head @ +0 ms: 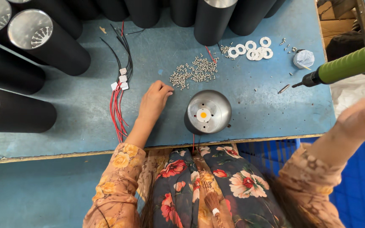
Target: The person inserts wires into a perforated metal cap, places an LED module inside, adds a white washer, and uses a green power drill to fasten screws into the cap. The person then sets the assembled unit aside and picks up another cap to repeat the process.
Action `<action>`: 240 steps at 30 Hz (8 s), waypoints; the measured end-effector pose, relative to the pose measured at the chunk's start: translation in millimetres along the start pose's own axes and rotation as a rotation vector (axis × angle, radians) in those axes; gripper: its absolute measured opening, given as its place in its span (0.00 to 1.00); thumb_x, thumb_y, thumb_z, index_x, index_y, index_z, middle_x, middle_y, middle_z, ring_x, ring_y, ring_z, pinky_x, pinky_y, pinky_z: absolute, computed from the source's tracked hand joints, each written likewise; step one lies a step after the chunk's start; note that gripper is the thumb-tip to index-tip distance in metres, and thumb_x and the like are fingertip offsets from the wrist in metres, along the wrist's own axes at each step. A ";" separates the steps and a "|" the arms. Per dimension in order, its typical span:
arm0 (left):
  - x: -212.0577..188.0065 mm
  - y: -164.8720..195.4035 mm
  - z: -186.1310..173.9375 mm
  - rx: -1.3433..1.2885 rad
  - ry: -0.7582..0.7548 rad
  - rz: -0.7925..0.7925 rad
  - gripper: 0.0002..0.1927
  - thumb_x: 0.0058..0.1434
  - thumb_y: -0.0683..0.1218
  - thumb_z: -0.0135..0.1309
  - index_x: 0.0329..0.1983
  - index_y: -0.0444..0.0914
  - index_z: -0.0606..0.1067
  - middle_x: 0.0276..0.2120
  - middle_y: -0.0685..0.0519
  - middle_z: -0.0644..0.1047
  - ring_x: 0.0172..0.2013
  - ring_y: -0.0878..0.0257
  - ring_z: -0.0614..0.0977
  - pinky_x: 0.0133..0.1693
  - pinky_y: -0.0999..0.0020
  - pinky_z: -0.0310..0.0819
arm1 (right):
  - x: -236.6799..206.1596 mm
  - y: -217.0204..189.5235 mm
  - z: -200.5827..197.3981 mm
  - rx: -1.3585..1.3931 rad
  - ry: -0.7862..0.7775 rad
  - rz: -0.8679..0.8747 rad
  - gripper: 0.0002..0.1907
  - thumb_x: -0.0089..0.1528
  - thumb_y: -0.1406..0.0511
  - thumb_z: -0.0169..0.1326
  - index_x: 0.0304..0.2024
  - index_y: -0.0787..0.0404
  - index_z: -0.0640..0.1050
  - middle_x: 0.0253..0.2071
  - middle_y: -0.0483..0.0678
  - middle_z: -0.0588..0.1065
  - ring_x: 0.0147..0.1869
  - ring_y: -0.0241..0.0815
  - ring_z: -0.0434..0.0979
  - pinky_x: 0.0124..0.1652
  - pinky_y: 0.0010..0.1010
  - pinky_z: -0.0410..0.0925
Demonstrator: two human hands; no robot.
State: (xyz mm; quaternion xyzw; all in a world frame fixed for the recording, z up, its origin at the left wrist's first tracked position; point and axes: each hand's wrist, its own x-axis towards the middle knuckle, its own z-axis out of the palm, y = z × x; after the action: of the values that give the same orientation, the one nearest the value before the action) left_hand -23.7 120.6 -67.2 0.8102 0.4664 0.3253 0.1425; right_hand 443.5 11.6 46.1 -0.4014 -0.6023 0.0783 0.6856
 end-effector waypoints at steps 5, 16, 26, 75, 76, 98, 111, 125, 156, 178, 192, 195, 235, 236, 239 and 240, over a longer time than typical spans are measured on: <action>4.2 7.1 -3.7 -0.111 -0.005 -0.019 0.09 0.59 0.37 0.60 0.42 0.40 0.79 0.39 0.50 0.75 0.43 0.52 0.79 0.44 0.59 0.75 | 16.6 17.6 18.3 0.144 0.006 0.205 0.21 0.81 0.55 0.45 0.56 0.70 0.71 0.52 0.52 0.70 0.50 0.46 0.74 0.54 0.35 0.69; -15.3 -7.6 -21.6 -0.241 -0.025 -0.296 0.11 0.62 0.42 0.64 0.48 0.41 0.80 0.39 0.50 0.76 0.37 0.58 0.82 0.41 0.64 0.76 | -39.5 39.0 -70.3 0.505 -0.180 0.439 0.21 0.79 0.52 0.44 0.54 0.65 0.71 0.41 0.52 0.68 0.41 0.47 0.72 0.47 0.36 0.68; -10.5 0.0 -12.4 -0.025 -0.060 -0.120 0.05 0.58 0.42 0.61 0.37 0.44 0.82 0.36 0.53 0.76 0.43 0.52 0.79 0.42 0.57 0.75 | -17.8 14.3 -62.7 0.571 -0.215 0.471 0.22 0.76 0.49 0.43 0.55 0.61 0.70 0.34 0.51 0.65 0.34 0.47 0.67 0.40 0.38 0.66; -36.1 142.1 -67.0 -0.938 -0.061 -0.087 0.17 0.66 0.37 0.60 0.58 0.36 0.74 0.44 0.49 0.84 0.44 0.65 0.86 0.47 0.71 0.82 | 22.2 -103.3 116.5 1.018 -0.402 -0.012 0.20 0.64 0.51 0.50 0.24 0.55 0.73 0.23 0.40 0.72 0.22 0.35 0.78 0.26 0.32 0.76; -36.1 142.3 -67.8 -0.943 -0.067 -0.089 0.17 0.66 0.37 0.60 0.58 0.36 0.74 0.44 0.49 0.84 0.44 0.65 0.86 0.46 0.71 0.81 | 23.0 -103.1 115.8 1.007 -0.411 0.000 0.20 0.64 0.51 0.50 0.24 0.55 0.73 0.23 0.40 0.72 0.22 0.35 0.78 0.26 0.32 0.76; 2.0 113.1 -86.3 -0.070 -0.155 0.620 0.11 0.56 0.48 0.63 0.39 0.44 0.74 0.41 0.59 0.74 0.57 0.61 0.75 0.67 0.49 0.56 | 27.5 -90.9 98.3 0.763 -0.783 0.034 0.28 0.63 0.70 0.57 0.63 0.48 0.65 0.33 0.40 0.74 0.33 0.41 0.81 0.38 0.41 0.76; 1.2 122.1 -75.7 0.019 -0.239 0.727 0.04 0.59 0.46 0.55 0.37 0.44 0.76 0.42 0.59 0.75 0.53 0.63 0.77 0.70 0.54 0.53 | 29.2 -125.3 100.5 0.576 -0.901 0.298 0.20 0.67 0.59 0.56 0.51 0.55 0.60 0.34 0.51 0.75 0.34 0.50 0.79 0.43 0.55 0.76; 22.4 130.1 -59.1 0.248 -0.451 0.841 0.05 0.48 0.43 0.56 0.21 0.46 0.81 0.30 0.59 0.78 0.44 0.62 0.79 0.71 0.53 0.50 | -1.0 -108.5 88.9 0.624 -0.743 0.314 0.33 0.63 0.37 0.45 0.52 0.55 0.63 0.35 0.53 0.74 0.34 0.51 0.81 0.39 0.54 0.75; 26.7 142.9 -51.1 0.238 -0.625 0.713 0.07 0.51 0.45 0.56 0.22 0.49 0.83 0.28 0.61 0.79 0.43 0.60 0.79 0.67 0.50 0.49 | -24.0 -96.3 118.0 0.724 -0.644 0.299 0.37 0.60 0.35 0.47 0.47 0.60 0.64 0.27 0.55 0.75 0.29 0.48 0.79 0.35 0.52 0.77; 29.0 140.0 -50.1 0.224 -0.531 0.765 0.06 0.49 0.44 0.56 0.21 0.48 0.82 0.31 0.59 0.80 0.48 0.59 0.78 0.70 0.47 0.44 | 60.6 -64.1 77.8 0.820 -1.262 0.234 0.11 0.72 0.60 0.42 0.43 0.56 0.74 0.39 0.46 0.77 0.45 0.42 0.82 0.48 0.40 0.75; 22.8 30.2 -54.6 0.115 -0.242 0.192 0.20 0.64 0.54 0.66 0.56 0.42 0.80 0.49 0.51 0.76 0.51 0.49 0.76 0.51 0.54 0.68 | -33.7 -2.1 -29.2 0.695 -0.526 0.360 0.24 0.59 0.46 0.50 0.46 0.56 0.74 0.31 0.47 0.75 0.32 0.40 0.79 0.35 0.35 0.74; 1.4 13.6 -10.8 0.116 -0.155 0.156 0.19 0.54 0.48 0.65 0.49 0.40 0.80 0.48 0.50 0.76 0.49 0.50 0.76 0.47 0.54 0.72 | -59.2 -14.2 4.2 0.592 -0.312 0.361 0.44 0.57 0.31 0.40 0.52 0.60 0.69 0.29 0.50 0.73 0.25 0.43 0.76 0.26 0.38 0.72; 8.4 63.8 -14.3 -1.035 -0.065 -0.278 0.06 0.67 0.40 0.60 0.45 0.35 0.78 0.38 0.55 0.82 0.40 0.70 0.83 0.45 0.74 0.79 | 7.7 -15.7 51.7 0.550 -0.096 -0.146 0.35 0.61 0.33 0.42 0.36 0.57 0.71 0.28 0.46 0.68 0.22 0.39 0.73 0.23 0.32 0.69; 7.9 71.8 -14.9 -1.175 -0.059 -0.286 0.06 0.68 0.40 0.59 0.46 0.34 0.78 0.38 0.55 0.82 0.41 0.71 0.82 0.46 0.74 0.79 | 13.4 -14.1 51.5 0.622 -0.127 -0.131 0.29 0.62 0.38 0.45 0.35 0.56 0.71 0.27 0.45 0.68 0.23 0.38 0.73 0.25 0.31 0.70; 6.5 90.4 -19.2 -1.202 -0.052 -0.230 0.06 0.68 0.38 0.60 0.46 0.32 0.80 0.41 0.53 0.82 0.43 0.69 0.82 0.49 0.73 0.78 | 30.1 -14.1 61.7 0.834 -0.225 -0.094 0.12 0.63 0.54 0.54 0.32 0.53 0.73 0.24 0.42 0.69 0.26 0.34 0.74 0.29 0.27 0.72; 5.3 95.2 -21.4 -1.205 -0.058 -0.241 0.08 0.67 0.38 0.60 0.48 0.33 0.79 0.41 0.53 0.82 0.43 0.69 0.82 0.49 0.73 0.78 | 33.2 -15.6 69.8 0.848 -0.223 -0.090 0.11 0.63 0.55 0.55 0.32 0.52 0.73 0.23 0.40 0.68 0.25 0.33 0.73 0.28 0.26 0.71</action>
State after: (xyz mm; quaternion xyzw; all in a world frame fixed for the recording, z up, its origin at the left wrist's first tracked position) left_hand 27.1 73.7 1.8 0.5371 0.2847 0.4911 0.6239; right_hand 384.4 52.6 78.1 -0.0473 -0.6040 0.3314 0.7233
